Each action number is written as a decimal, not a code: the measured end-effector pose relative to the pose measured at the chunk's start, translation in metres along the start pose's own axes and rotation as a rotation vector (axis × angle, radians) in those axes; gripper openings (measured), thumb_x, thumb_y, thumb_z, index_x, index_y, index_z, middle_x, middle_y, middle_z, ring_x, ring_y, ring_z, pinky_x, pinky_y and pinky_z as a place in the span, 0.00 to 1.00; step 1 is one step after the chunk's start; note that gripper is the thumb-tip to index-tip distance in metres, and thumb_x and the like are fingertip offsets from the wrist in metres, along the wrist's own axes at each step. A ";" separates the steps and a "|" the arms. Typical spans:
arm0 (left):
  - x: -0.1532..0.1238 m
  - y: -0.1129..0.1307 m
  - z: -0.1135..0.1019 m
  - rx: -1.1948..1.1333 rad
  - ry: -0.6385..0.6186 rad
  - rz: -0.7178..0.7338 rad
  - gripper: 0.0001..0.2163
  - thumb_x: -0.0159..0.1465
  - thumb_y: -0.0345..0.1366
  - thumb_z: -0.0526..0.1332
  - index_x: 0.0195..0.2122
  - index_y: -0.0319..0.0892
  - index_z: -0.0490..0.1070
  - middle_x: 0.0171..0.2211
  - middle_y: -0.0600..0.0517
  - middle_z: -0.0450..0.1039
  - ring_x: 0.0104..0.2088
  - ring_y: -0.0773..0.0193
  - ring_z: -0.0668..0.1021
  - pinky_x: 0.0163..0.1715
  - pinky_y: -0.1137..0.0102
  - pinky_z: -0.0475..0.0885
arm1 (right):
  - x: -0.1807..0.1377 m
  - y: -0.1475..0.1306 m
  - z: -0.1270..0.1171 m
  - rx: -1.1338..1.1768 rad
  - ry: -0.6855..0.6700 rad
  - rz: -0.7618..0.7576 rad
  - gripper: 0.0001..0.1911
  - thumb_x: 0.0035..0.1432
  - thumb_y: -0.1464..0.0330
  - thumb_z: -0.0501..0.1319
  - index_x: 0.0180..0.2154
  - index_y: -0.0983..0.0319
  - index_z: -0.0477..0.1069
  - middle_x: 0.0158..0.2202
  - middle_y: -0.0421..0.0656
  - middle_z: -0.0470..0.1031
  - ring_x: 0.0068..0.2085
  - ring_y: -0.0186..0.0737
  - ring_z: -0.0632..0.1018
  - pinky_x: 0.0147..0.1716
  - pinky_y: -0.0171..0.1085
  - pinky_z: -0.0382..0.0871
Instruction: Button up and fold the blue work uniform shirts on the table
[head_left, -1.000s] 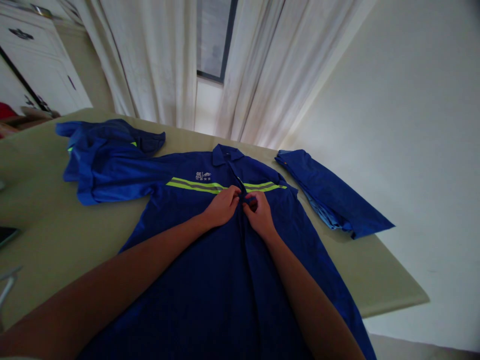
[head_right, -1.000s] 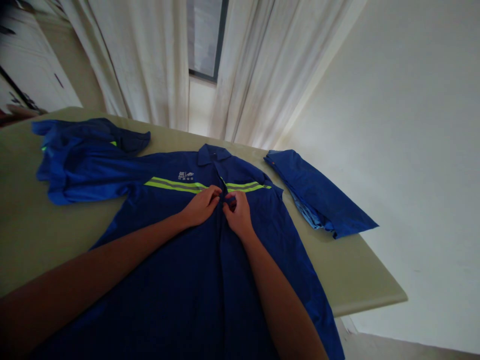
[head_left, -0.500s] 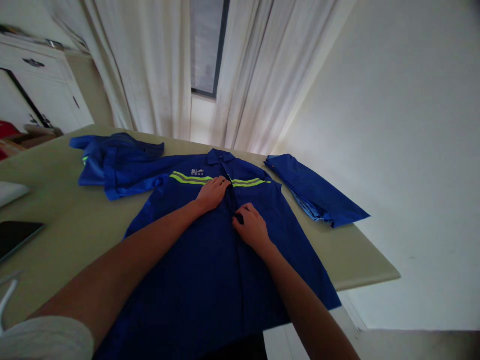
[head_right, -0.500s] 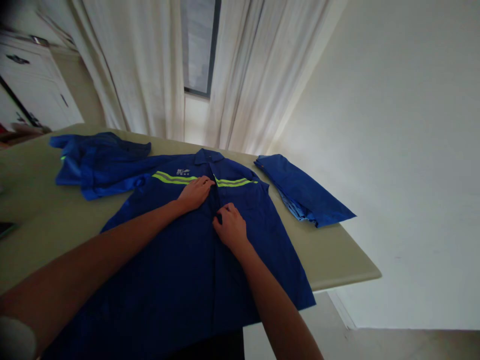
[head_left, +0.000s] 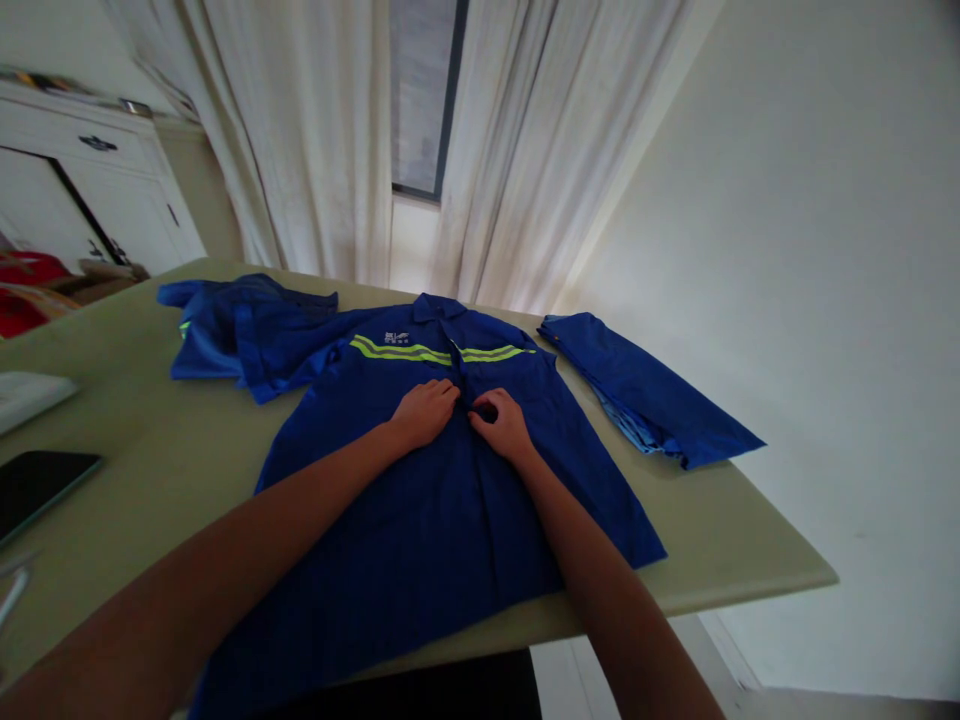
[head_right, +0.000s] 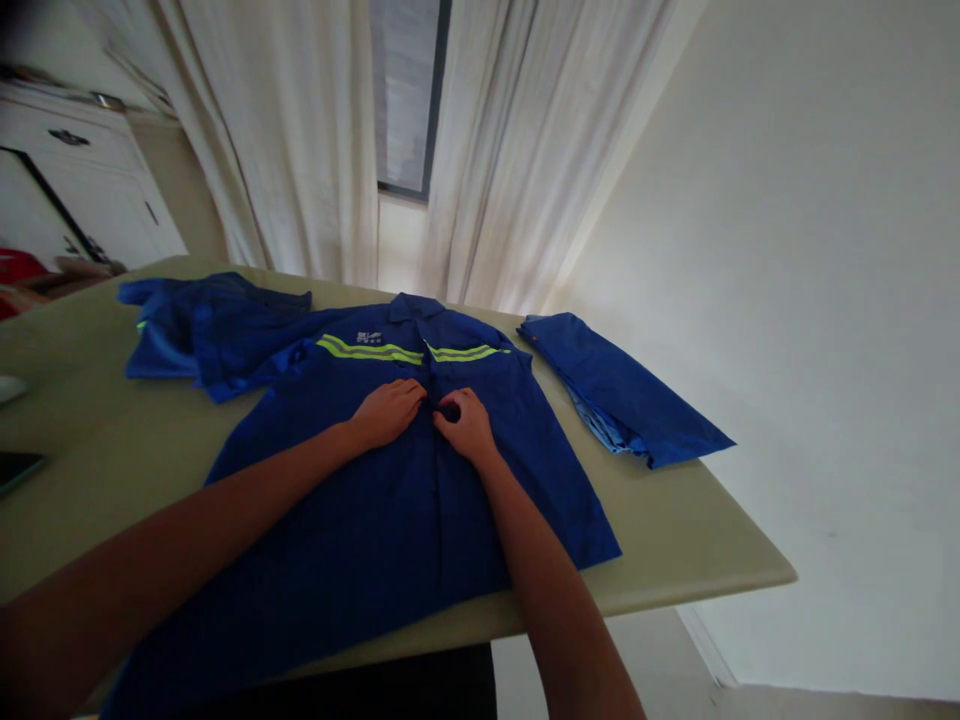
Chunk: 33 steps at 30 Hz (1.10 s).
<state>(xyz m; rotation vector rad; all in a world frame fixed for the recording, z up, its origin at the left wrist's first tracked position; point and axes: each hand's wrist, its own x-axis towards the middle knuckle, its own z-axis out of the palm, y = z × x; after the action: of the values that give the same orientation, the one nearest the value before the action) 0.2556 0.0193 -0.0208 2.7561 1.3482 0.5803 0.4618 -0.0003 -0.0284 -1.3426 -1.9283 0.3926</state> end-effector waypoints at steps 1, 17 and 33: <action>-0.003 0.001 0.000 -0.030 0.019 0.018 0.13 0.73 0.34 0.50 0.47 0.41 0.74 0.46 0.44 0.75 0.46 0.53 0.76 0.48 0.59 0.70 | -0.002 -0.001 -0.002 0.012 0.002 -0.024 0.07 0.54 0.70 0.66 0.38 0.60 0.76 0.41 0.44 0.74 0.40 0.40 0.76 0.43 0.39 0.72; -0.012 0.019 0.001 -0.082 -0.013 0.102 0.11 0.74 0.37 0.53 0.42 0.43 0.74 0.40 0.46 0.76 0.42 0.55 0.76 0.45 0.62 0.72 | -0.004 0.002 -0.029 0.290 -0.158 0.265 0.11 0.57 0.63 0.65 0.41 0.60 0.78 0.32 0.39 0.78 0.33 0.38 0.76 0.36 0.37 0.68; -0.016 0.022 0.006 -0.382 -0.010 0.022 0.07 0.69 0.31 0.56 0.43 0.45 0.72 0.40 0.49 0.76 0.41 0.57 0.77 0.45 0.62 0.72 | -0.014 -0.008 -0.025 0.334 -0.152 0.396 0.10 0.59 0.64 0.59 0.38 0.59 0.77 0.31 0.39 0.77 0.31 0.37 0.74 0.32 0.35 0.67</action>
<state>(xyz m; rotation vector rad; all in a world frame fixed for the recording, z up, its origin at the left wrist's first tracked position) 0.2651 -0.0060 -0.0273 2.4627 1.0725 0.7364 0.4765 -0.0199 -0.0118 -1.4948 -1.6127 0.9889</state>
